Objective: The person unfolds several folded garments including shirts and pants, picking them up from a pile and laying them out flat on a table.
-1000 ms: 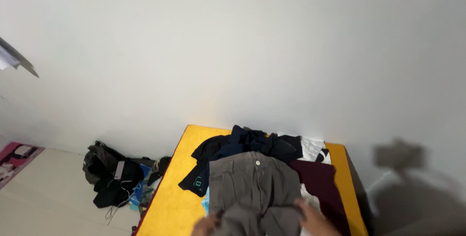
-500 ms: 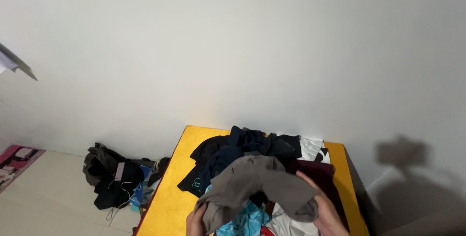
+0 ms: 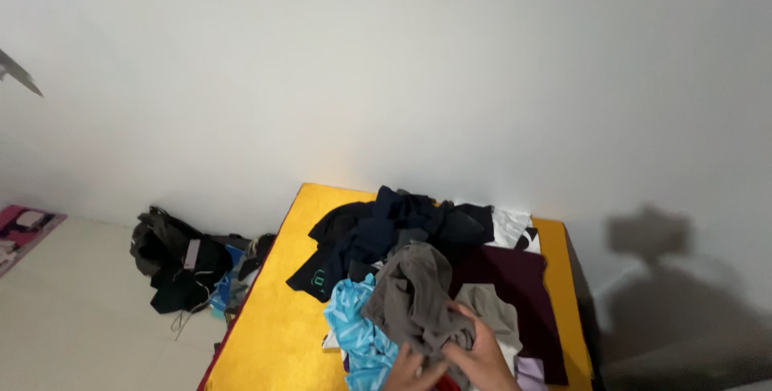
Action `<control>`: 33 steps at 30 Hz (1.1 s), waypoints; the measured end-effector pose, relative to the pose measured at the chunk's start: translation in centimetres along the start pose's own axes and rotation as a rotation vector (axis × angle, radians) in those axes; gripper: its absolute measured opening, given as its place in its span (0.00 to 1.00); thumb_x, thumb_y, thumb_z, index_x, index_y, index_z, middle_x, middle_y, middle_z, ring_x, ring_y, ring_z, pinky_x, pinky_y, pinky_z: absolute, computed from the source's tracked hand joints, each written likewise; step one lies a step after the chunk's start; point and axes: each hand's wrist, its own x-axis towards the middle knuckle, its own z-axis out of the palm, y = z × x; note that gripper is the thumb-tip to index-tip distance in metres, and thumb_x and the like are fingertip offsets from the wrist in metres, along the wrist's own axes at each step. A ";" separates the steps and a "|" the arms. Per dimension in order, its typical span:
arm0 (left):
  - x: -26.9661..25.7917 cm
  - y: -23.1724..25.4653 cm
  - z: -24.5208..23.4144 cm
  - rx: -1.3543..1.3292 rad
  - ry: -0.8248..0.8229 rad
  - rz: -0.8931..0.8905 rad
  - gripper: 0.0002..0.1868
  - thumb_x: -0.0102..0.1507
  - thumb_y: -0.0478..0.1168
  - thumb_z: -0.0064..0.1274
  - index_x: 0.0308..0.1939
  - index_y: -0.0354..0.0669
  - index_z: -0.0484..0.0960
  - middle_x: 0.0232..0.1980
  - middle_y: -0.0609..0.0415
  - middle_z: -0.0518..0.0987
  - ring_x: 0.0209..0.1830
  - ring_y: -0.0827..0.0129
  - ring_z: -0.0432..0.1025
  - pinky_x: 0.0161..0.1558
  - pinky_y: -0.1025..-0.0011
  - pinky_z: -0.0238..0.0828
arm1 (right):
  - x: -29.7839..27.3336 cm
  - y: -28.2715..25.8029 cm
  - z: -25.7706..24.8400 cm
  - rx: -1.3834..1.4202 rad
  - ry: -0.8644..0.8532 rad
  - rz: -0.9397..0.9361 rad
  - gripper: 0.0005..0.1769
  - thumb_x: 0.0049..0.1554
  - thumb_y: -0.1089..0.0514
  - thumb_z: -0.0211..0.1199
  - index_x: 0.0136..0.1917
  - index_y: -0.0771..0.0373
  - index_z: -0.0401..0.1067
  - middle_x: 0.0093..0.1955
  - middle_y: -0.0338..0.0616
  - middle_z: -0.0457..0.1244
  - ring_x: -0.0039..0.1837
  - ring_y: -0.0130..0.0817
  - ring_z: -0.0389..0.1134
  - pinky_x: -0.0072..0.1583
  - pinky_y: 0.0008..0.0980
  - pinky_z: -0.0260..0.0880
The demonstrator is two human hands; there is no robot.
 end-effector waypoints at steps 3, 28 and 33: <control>1.8 -0.9 -5.7 -0.115 0.064 -0.340 0.20 0.60 0.40 0.61 0.55 0.45 0.77 0.58 0.38 0.78 0.62 0.48 0.73 0.65 0.49 0.66 | 1.4 4.8 -3.5 0.070 0.021 -0.212 0.44 0.48 0.54 0.67 0.76 0.66 0.59 0.72 0.58 0.59 0.75 0.52 0.64 0.74 0.50 0.62; 5.0 -5.4 -3.3 -0.412 0.176 -1.181 0.38 0.57 0.49 0.64 0.63 0.27 0.72 0.63 0.39 0.79 0.63 0.53 0.75 0.64 0.65 0.68 | 5.1 -3.6 -0.9 0.260 0.072 0.245 0.44 0.52 0.38 0.63 0.72 0.70 0.67 0.68 0.58 0.66 0.68 0.50 0.68 0.65 0.44 0.69; 13.2 -12.2 -3.3 -0.482 0.424 -1.093 0.32 0.65 0.48 0.56 0.66 0.27 0.73 0.66 0.39 0.78 0.66 0.53 0.72 0.65 0.64 0.65 | 7.8 -6.5 -1.8 0.216 0.106 -0.306 0.36 0.62 0.41 0.55 0.75 0.66 0.62 0.76 0.47 0.60 0.76 0.34 0.60 0.73 0.32 0.56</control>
